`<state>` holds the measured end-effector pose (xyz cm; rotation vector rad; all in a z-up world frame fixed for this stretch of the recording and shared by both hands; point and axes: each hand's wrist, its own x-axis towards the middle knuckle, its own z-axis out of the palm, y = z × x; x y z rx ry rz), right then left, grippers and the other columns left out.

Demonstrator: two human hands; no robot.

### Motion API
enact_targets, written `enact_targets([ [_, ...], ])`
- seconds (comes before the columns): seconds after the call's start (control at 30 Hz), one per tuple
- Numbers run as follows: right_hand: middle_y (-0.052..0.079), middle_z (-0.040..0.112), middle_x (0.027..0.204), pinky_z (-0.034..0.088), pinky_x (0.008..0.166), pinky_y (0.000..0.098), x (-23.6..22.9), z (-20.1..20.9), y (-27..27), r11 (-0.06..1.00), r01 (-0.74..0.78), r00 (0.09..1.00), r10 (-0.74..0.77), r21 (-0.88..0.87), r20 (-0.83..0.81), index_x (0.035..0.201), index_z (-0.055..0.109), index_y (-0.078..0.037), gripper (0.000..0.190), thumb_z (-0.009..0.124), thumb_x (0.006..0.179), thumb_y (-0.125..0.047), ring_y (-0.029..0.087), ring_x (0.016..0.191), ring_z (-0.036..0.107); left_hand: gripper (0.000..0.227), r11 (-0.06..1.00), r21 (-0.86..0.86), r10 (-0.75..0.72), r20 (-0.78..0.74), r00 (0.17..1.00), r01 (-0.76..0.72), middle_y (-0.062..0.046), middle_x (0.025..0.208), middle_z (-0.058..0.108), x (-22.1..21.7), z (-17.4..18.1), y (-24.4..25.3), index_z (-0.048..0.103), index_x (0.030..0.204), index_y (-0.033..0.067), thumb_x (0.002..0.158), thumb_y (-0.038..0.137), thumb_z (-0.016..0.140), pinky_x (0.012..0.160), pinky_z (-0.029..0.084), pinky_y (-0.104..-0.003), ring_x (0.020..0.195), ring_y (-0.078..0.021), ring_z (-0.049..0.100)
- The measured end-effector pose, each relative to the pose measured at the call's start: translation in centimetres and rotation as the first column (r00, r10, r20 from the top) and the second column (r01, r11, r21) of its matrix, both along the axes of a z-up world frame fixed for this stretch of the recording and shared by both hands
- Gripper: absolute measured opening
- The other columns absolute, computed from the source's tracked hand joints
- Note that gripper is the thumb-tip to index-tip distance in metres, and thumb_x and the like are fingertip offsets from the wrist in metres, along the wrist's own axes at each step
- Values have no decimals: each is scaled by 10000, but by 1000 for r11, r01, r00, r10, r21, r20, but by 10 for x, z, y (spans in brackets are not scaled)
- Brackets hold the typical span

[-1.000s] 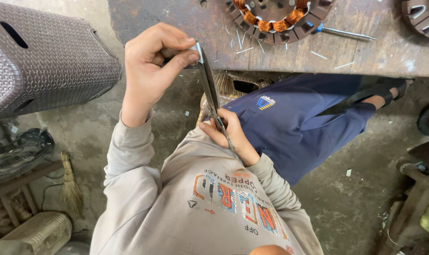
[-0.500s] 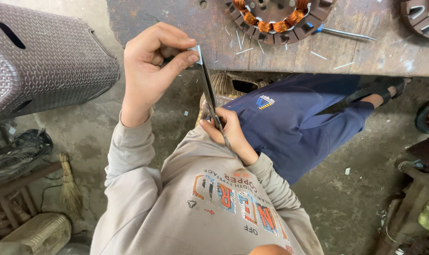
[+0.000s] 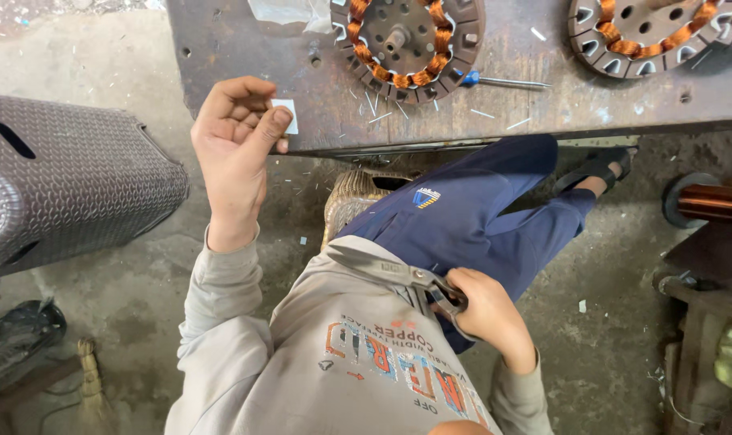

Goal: The person cuts small rectangular pieces of white insulating material using scissors and inserts them into the slots of a motor stator. They repeat this process for multiple slots, ensuring the insulation is properly placed between the copper windings.

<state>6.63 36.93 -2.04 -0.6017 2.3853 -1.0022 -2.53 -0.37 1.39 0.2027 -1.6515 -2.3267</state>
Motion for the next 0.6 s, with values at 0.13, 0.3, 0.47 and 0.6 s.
enact_targets([
  [0.13,148,643,908,507,730,442,9,22,3,980,-124,992,120,154,35,933,646,2,390,821,597,-91,384,874,613,282,992,117,-60,44,997,55,-118,1069,709,8,-1,20,619,1225,-68,967,-67,734,830,589,-252,927,-133,686],
  [0.3,132,677,1044,539,816,384,-36,66,-51,990,-38,907,-23,-136,-420,1041,687,-4,273,816,808,-62,328,942,668,170,993,-1,-115,-54,992,115,-135,1066,712,20,0,47,680,1172,-107,1012,-79,733,875,571,-262,938,-149,680],
  [0.47,98,670,1110,567,878,252,-92,93,-125,761,91,919,-313,-643,-241,1146,676,36,133,720,1021,56,141,987,687,195,992,-25,-123,-55,991,122,-135,1075,736,33,19,55,679,1182,-106,999,-56,721,833,601,-265,907,-142,704],
  [0.6,48,700,1010,528,794,224,-101,105,-150,581,345,937,-262,-737,232,1114,685,41,127,714,991,47,85,876,658,187,994,-54,-95,-85,992,90,-130,1104,731,41,30,54,671,1181,-106,1002,-65,704,871,619,-275,953,-151,719],
])
